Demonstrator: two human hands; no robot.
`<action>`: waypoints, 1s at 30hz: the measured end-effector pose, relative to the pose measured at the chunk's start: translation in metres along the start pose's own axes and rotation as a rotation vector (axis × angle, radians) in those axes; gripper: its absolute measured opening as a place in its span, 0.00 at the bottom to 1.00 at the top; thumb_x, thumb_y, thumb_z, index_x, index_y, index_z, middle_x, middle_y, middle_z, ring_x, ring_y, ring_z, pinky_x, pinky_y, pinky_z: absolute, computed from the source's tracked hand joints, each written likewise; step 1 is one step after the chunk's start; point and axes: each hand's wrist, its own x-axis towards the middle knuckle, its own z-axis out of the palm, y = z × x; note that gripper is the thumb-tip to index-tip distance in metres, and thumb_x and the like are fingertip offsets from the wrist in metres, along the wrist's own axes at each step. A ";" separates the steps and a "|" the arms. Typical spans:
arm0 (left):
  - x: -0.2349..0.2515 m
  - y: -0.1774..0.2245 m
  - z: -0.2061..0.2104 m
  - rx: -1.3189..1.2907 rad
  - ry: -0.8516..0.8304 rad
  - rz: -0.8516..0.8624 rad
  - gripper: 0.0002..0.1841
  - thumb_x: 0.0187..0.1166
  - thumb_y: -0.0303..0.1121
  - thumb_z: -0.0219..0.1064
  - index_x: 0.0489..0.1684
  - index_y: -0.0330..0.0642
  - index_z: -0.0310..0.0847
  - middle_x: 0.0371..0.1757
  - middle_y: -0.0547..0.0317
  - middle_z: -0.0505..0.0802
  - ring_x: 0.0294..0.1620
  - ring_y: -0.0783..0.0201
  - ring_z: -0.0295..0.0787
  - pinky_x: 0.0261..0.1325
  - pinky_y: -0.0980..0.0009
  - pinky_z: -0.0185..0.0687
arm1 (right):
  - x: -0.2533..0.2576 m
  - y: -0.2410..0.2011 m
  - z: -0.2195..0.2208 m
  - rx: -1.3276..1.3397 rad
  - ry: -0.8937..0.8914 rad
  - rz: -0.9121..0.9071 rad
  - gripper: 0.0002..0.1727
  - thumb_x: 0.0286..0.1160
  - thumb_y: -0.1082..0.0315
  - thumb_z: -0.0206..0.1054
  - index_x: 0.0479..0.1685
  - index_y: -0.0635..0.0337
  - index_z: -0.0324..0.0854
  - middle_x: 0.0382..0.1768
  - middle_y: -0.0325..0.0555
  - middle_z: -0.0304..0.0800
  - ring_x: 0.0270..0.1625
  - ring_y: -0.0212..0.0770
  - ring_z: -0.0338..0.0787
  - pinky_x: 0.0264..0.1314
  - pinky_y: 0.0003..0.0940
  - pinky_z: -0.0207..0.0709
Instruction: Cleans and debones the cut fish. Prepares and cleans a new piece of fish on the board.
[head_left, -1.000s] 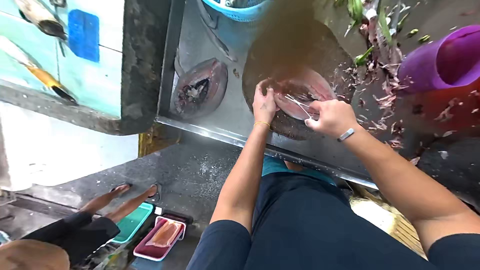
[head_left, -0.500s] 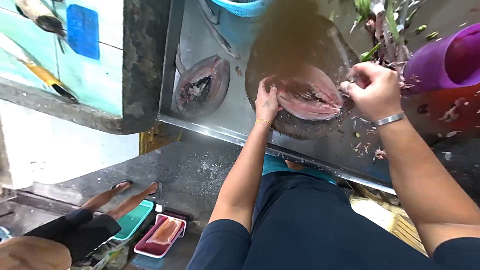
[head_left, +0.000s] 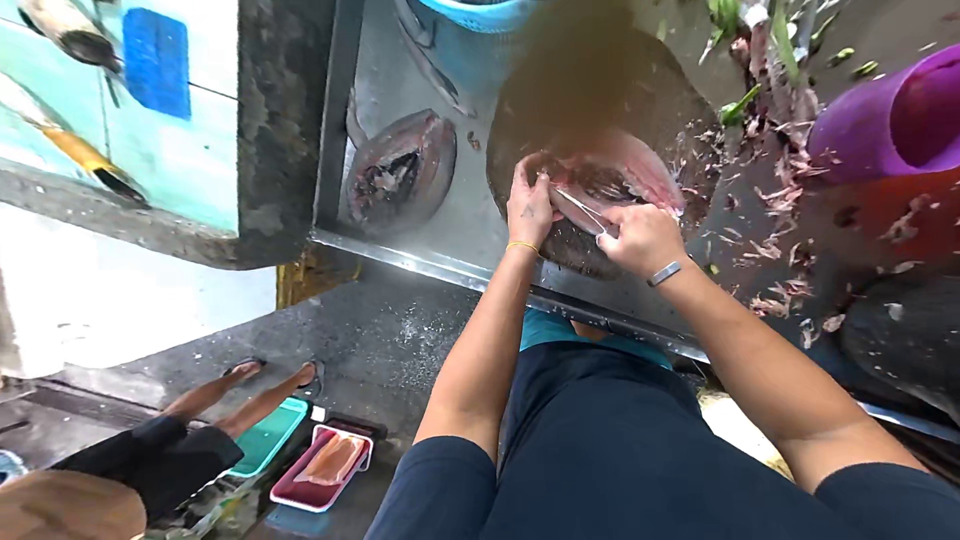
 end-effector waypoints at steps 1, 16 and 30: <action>0.001 0.001 0.001 0.016 0.000 -0.004 0.21 0.93 0.37 0.53 0.83 0.58 0.68 0.54 0.42 0.93 0.39 0.50 0.97 0.39 0.51 0.96 | -0.003 0.001 -0.005 0.036 0.006 -0.005 0.17 0.73 0.52 0.63 0.43 0.54 0.90 0.40 0.56 0.94 0.50 0.61 0.94 0.46 0.68 0.80; -0.025 -0.016 0.009 -0.094 0.012 0.200 0.36 0.76 0.28 0.71 0.88 0.49 0.65 0.62 0.43 0.91 0.48 0.52 0.96 0.48 0.52 0.97 | -0.051 0.017 0.013 0.019 0.263 0.052 0.27 0.68 0.44 0.68 0.57 0.55 0.91 0.49 0.54 0.96 0.49 0.60 0.95 0.45 0.67 0.81; -0.024 -0.025 0.011 -0.108 0.019 0.275 0.38 0.66 0.22 0.71 0.85 0.41 0.67 0.67 0.44 0.89 0.47 0.55 0.96 0.47 0.56 0.97 | -0.045 0.005 0.023 -0.064 0.241 0.001 0.16 0.74 0.57 0.62 0.45 0.59 0.89 0.38 0.55 0.94 0.41 0.59 0.94 0.38 0.61 0.80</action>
